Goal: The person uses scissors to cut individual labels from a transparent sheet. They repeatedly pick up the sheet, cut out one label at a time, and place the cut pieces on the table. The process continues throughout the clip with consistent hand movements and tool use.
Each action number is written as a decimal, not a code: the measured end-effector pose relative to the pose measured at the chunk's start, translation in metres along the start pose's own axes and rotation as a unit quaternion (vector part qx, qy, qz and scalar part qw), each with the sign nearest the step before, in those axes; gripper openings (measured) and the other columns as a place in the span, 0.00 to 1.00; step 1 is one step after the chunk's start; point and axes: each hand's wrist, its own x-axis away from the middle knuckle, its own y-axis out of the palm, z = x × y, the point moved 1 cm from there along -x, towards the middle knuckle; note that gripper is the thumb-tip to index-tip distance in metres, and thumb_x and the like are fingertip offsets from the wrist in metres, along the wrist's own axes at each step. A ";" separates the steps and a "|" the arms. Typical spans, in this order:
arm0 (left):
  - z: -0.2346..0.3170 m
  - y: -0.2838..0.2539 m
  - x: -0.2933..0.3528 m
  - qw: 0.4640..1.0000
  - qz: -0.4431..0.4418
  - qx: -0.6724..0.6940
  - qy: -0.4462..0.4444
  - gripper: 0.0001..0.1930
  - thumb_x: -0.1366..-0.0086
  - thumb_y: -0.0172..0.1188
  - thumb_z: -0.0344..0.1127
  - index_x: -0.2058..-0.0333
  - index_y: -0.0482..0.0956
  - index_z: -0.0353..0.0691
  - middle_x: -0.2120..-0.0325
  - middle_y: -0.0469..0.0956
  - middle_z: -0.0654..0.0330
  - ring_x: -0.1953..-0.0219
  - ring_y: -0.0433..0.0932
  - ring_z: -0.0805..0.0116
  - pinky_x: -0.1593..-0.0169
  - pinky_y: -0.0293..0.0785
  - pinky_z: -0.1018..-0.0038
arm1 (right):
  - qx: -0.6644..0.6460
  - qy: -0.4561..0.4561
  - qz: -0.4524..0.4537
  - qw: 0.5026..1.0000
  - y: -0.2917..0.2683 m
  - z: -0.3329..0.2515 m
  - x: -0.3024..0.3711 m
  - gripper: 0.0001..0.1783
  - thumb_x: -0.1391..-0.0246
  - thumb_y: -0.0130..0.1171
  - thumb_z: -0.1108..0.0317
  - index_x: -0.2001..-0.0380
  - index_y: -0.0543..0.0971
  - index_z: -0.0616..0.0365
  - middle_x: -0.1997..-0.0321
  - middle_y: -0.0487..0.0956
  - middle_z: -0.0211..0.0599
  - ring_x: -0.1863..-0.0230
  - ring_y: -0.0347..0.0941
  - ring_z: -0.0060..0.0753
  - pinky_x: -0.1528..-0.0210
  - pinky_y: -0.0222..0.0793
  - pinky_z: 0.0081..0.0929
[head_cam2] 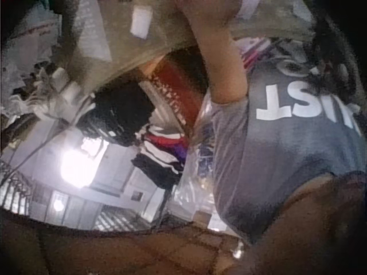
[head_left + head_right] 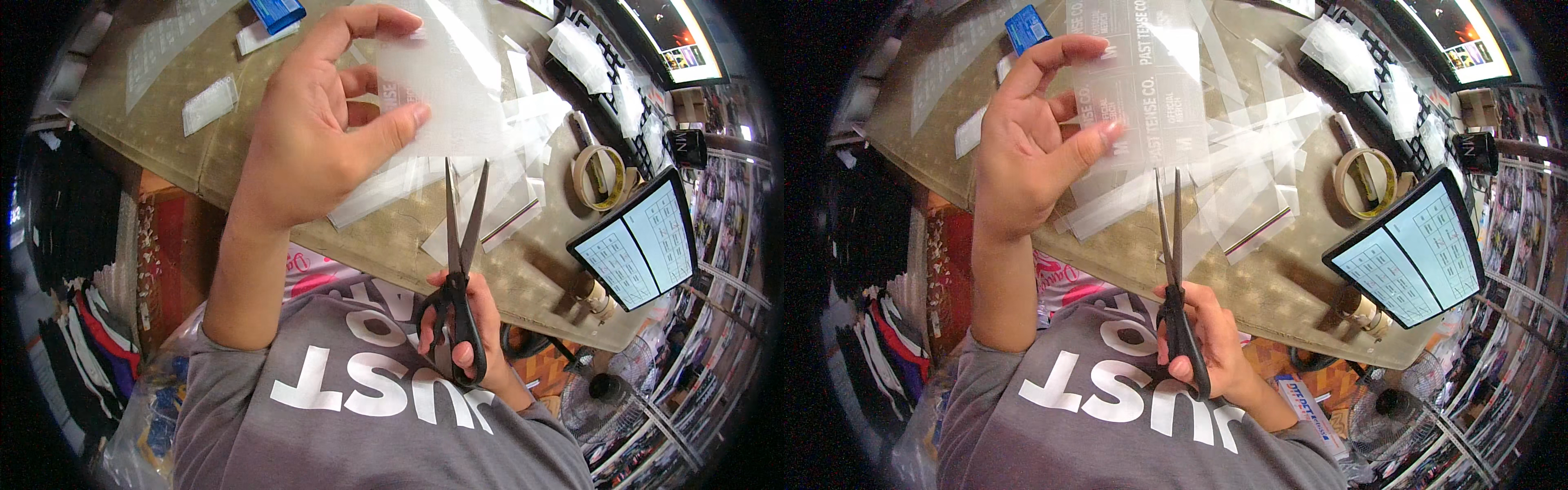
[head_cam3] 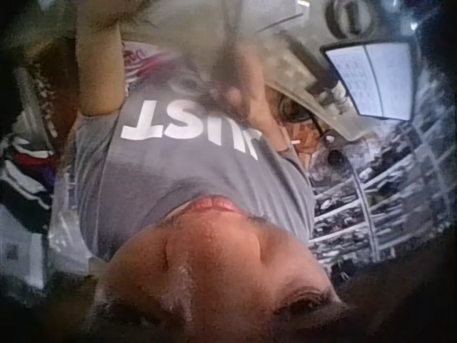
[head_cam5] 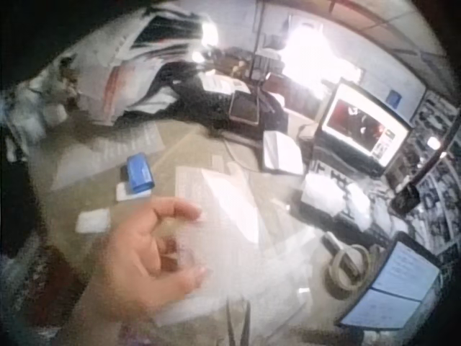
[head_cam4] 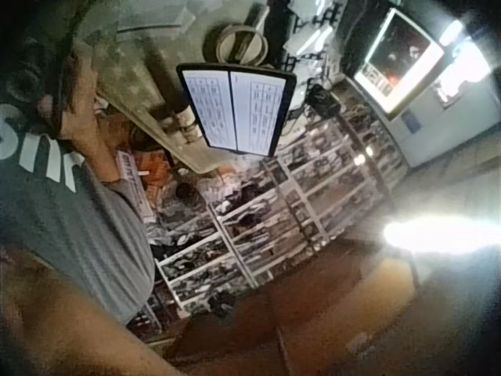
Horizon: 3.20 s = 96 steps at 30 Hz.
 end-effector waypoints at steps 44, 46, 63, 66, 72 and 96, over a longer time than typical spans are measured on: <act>0.016 0.009 0.020 0.993 -0.112 0.011 -0.032 0.42 0.54 0.60 0.15 0.39 0.53 0.30 0.41 0.61 0.48 0.56 0.78 0.64 0.59 0.80 0.75 | 0.157 -0.093 0.031 0.983 0.006 -0.013 -0.015 0.42 0.54 0.69 0.58 0.42 0.62 0.72 0.80 0.71 0.28 0.80 0.67 0.16 0.78 0.58 0.14; 0.016 0.009 0.019 0.993 -0.114 0.011 -0.032 0.42 0.54 0.60 0.15 0.39 0.53 0.30 0.41 0.61 0.47 0.56 0.78 0.64 0.59 0.79 0.76 | 0.169 -0.093 0.027 0.981 0.004 -0.013 -0.014 0.42 0.54 0.69 0.58 0.42 0.62 0.71 0.80 0.71 0.28 0.80 0.66 0.15 0.79 0.57 0.13; 0.013 0.015 0.025 0.988 -0.138 0.033 -0.064 0.43 0.53 0.60 0.15 0.38 0.51 0.31 0.39 0.58 0.50 0.57 0.78 0.66 0.60 0.78 0.77 | 0.192 -0.107 0.059 0.974 0.003 -0.018 -0.021 0.42 0.52 0.68 0.56 0.43 0.62 0.71 0.81 0.70 0.26 0.80 0.65 0.14 0.79 0.55 0.13; 0.011 0.015 0.024 0.988 -0.144 0.015 -0.056 0.43 0.53 0.60 0.14 0.38 0.51 0.32 0.39 0.59 0.52 0.57 0.78 0.67 0.60 0.78 0.78 | 0.202 -0.089 0.076 0.972 0.003 -0.018 -0.020 0.43 0.53 0.67 0.51 0.43 0.63 0.71 0.82 0.70 0.27 0.82 0.65 0.15 0.80 0.56 0.13; 0.009 0.021 0.028 0.982 -0.160 0.037 -0.091 0.42 0.52 0.60 0.14 0.38 0.51 0.32 0.38 0.58 0.53 0.59 0.78 0.69 0.62 0.77 0.80 | 0.128 -0.115 0.099 0.980 -0.001 -0.010 -0.023 0.40 0.51 0.68 0.59 0.42 0.61 0.71 0.78 0.72 0.28 0.81 0.66 0.15 0.80 0.57 0.13; -0.004 -0.001 0.033 0.950 -0.245 0.075 -0.181 0.25 0.52 0.54 0.20 0.51 0.71 0.33 0.58 0.75 0.58 0.61 0.76 0.74 0.57 0.72 0.78 | 0.062 -0.109 0.263 0.957 -0.022 -0.032 -0.044 0.36 0.53 0.69 0.64 0.43 0.65 0.60 0.77 0.76 0.34 0.83 0.71 0.21 0.82 0.66 0.18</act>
